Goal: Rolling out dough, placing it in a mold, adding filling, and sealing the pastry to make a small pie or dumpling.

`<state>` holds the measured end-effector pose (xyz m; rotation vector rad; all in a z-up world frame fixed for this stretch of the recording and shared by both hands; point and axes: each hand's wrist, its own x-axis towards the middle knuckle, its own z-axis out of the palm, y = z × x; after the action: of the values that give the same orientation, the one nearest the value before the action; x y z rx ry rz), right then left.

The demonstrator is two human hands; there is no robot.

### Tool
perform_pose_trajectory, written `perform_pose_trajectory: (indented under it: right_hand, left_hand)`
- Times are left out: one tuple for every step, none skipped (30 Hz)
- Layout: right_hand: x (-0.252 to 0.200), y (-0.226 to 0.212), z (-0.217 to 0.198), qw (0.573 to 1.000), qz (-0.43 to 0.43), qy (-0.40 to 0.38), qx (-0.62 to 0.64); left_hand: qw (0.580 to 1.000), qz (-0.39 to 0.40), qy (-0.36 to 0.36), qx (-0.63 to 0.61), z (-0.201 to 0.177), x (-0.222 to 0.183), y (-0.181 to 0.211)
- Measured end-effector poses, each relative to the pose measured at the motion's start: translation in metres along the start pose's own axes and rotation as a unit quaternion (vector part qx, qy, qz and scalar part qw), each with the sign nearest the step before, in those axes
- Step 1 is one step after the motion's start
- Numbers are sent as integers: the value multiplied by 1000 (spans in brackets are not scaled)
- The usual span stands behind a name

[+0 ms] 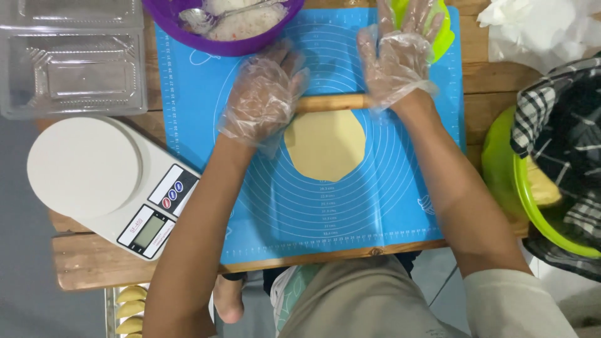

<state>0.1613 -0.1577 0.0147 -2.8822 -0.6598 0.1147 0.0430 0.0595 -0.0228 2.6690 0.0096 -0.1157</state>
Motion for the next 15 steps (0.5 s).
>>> perform_pose_trajectory:
  right_hand:
    - [2, 5, 6, 999, -25, 36, 11]
    - [4, 9, 12, 996, -51, 71, 22]
    - [8, 12, 16, 996, -53, 74, 22]
    - [12, 16, 20, 993, -62, 95, 19]
    - [17, 18, 24, 991, -71, 115, 16]
    - [16, 18, 23, 990, -73, 117, 17]
    - [14, 17, 21, 990, -78, 121, 14]
    - [13, 17, 20, 989, -82, 125, 11]
    - [8, 18, 21, 989, -83, 125, 11]
    - [4, 19, 21, 988, -77, 132, 28]
    - [-1, 20, 22, 987, -70, 137, 45]
    - [-7, 24, 26, 987, -70, 138, 44]
    - [-13, 28, 30, 981, -89, 168, 42]
    - [-19, 33, 34, 973, -109, 198, 40]
    - [-26, 32, 32, 974, -108, 197, 39]
  left_hand:
    - [999, 23, 34, 7, 4, 3, -3]
    - [997, 46, 67, 13, 8, 5, -7]
    - [996, 45, 70, 14, 15, 8, -12]
    - [993, 63, 86, 57, 22, 12, -18]
    - [987, 80, 100, 99, 29, 15, -25]
    - [987, 79, 102, 100, 20, 10, -18]
    - [994, 48, 76, 55, 12, 5, -10]
    - [999, 17, 50, 10, 4, 1, -3]
    - [998, 16, 51, 10, 4, -3, -1]
    - [983, -16, 20, -181, 3, -7, 1]
    - [930, -46, -13, -365, 3, -10, 3]
    - [930, -46, -13, -366, -7, -20, 14]
    - [947, -69, -30, -312, -18, -29, 25]
    - [961, -93, -47, -257, -28, -38, 35]
    - [960, -93, -48, -258, -15, -42, 25]
